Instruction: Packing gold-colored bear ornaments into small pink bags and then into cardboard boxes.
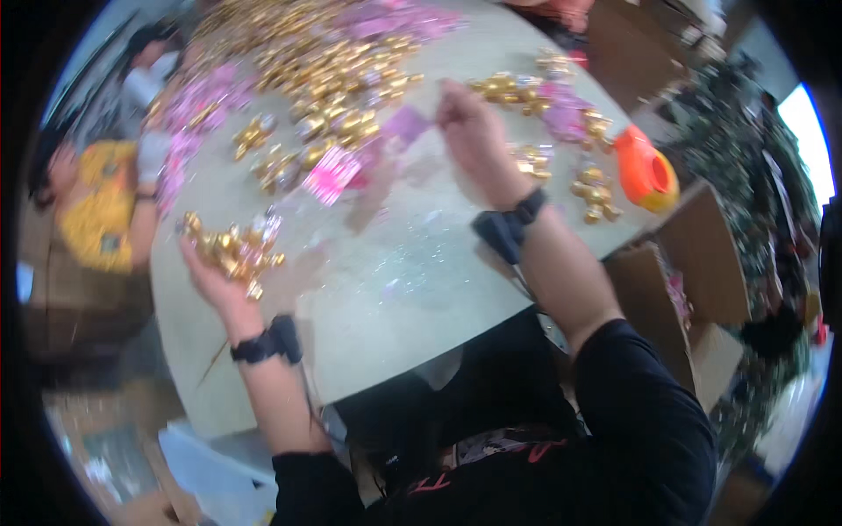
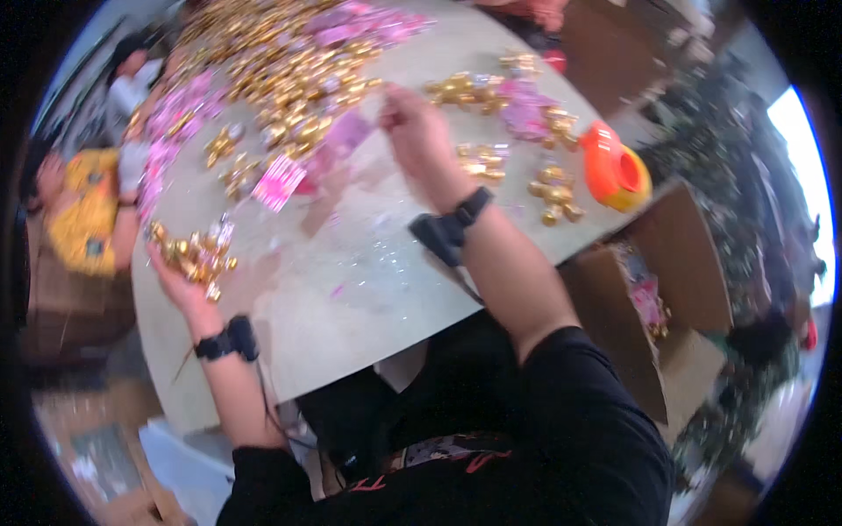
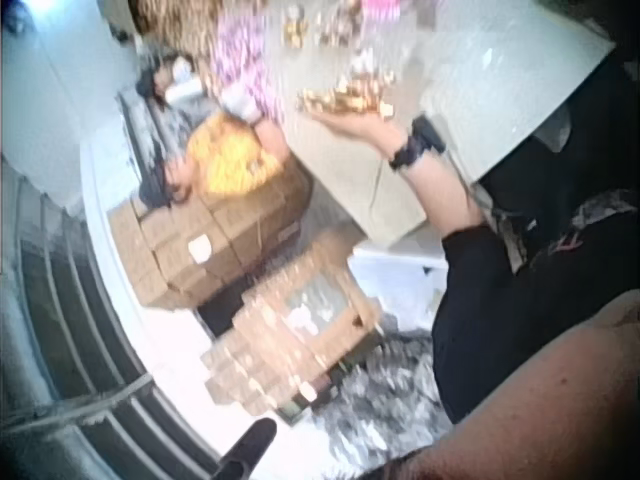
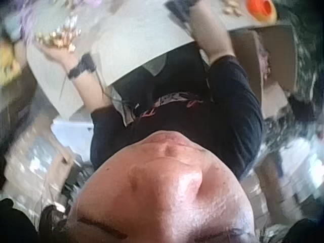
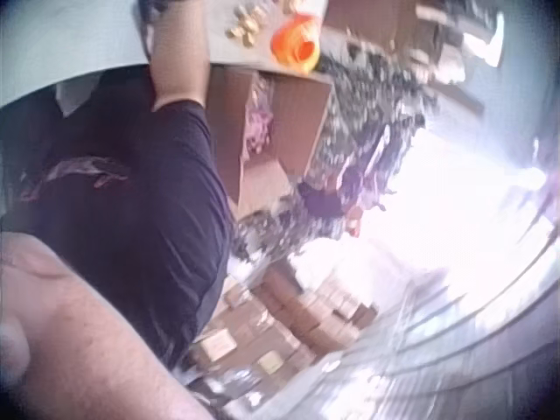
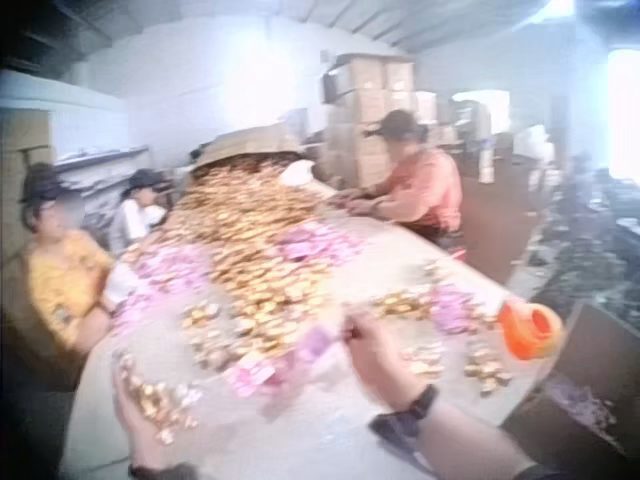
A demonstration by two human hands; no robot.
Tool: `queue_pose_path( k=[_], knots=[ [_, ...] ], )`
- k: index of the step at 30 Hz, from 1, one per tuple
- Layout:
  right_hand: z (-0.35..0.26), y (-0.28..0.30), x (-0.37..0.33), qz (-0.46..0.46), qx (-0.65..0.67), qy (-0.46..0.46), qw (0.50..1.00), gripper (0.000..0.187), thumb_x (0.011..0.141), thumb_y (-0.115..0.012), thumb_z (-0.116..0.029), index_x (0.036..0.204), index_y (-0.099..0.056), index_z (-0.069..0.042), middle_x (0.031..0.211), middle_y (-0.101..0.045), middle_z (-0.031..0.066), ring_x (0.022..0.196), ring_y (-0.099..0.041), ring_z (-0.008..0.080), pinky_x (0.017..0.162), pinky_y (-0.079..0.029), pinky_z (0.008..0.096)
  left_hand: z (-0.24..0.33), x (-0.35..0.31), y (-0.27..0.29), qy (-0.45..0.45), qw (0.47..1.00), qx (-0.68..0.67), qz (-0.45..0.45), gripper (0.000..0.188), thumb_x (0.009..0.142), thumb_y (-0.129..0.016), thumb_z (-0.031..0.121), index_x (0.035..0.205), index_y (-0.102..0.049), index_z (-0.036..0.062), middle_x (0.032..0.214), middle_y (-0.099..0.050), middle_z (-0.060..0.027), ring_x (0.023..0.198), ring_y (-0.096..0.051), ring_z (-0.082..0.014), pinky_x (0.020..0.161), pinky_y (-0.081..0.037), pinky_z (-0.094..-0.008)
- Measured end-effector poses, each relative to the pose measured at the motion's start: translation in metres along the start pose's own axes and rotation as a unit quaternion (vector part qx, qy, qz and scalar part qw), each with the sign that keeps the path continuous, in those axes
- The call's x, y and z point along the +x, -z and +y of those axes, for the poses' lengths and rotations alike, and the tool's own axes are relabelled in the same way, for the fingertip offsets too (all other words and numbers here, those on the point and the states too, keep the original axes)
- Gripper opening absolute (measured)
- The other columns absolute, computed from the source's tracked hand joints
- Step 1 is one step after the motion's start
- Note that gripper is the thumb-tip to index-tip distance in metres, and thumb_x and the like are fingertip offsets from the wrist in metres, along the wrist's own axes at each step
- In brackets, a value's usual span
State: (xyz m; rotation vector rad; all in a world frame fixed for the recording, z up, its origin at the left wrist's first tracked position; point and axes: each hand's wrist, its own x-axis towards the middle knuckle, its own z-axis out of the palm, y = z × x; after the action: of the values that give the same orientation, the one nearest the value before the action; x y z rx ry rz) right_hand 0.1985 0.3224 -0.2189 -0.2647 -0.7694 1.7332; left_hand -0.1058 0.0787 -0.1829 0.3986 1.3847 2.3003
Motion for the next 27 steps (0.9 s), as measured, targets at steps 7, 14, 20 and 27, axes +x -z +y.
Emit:
queue_pose_path(
  k=[7,14,20,27],
  knots=[
    [-0.005,-0.026,-0.016,-0.014,-0.041,-0.047,0.998,0.025,0.099,-0.060,-0.019,0.120,-0.065,-0.005,0.105,-0.068,0.0035,0.096,-0.061,0.0134,0.083,-0.047,0.0319,-0.010,-0.005,-0.005,-0.159,0.946,0.268,-0.095,0.041,0.099,-0.063,0.035,0.111,-0.064,-0.0042,0.097,-0.063,-0.0047,0.083,-0.057,-0.0139,0.073,-0.048,-0.0313],
    [0.028,-0.040,-0.027,-0.102,-0.066,-0.038,0.992,0.017,0.092,-0.064,-0.006,0.108,-0.062,-0.002,0.092,-0.069,0.0080,0.089,-0.067,0.0150,0.077,-0.053,0.0304,-0.010,-0.010,0.003,-0.185,0.882,0.401,-0.161,0.039,0.099,-0.065,0.033,0.111,-0.064,-0.0038,0.093,-0.064,-0.0032,0.079,-0.056,-0.0114,0.070,-0.047,-0.0270],
    [0.016,-0.051,-0.045,-0.103,-0.106,-0.108,0.983,0.008,0.093,-0.068,-0.011,0.093,-0.070,-0.003,0.086,-0.067,0.0028,0.075,-0.062,0.0096,0.067,-0.050,0.0270,-0.009,-0.015,-0.003,-0.223,0.889,0.383,-0.111,0.046,0.100,-0.064,0.031,0.126,-0.060,-0.0053,0.107,-0.069,-0.0102,0.091,-0.065,-0.0162,0.080,-0.052,-0.0275],
    [0.027,-0.050,-0.049,-0.148,-0.352,-0.012,0.924,0.030,0.099,-0.059,-0.025,0.083,-0.068,-0.001,0.065,-0.062,0.0086,0.062,-0.059,0.0189,0.060,-0.048,0.0354,-0.021,0.000,0.011,-0.431,0.858,0.276,-0.040,0.035,0.101,-0.063,0.018,0.126,-0.058,-0.0070,0.113,-0.068,-0.0144,0.094,-0.067,-0.0196,0.080,-0.056,-0.0300]
  ],
)
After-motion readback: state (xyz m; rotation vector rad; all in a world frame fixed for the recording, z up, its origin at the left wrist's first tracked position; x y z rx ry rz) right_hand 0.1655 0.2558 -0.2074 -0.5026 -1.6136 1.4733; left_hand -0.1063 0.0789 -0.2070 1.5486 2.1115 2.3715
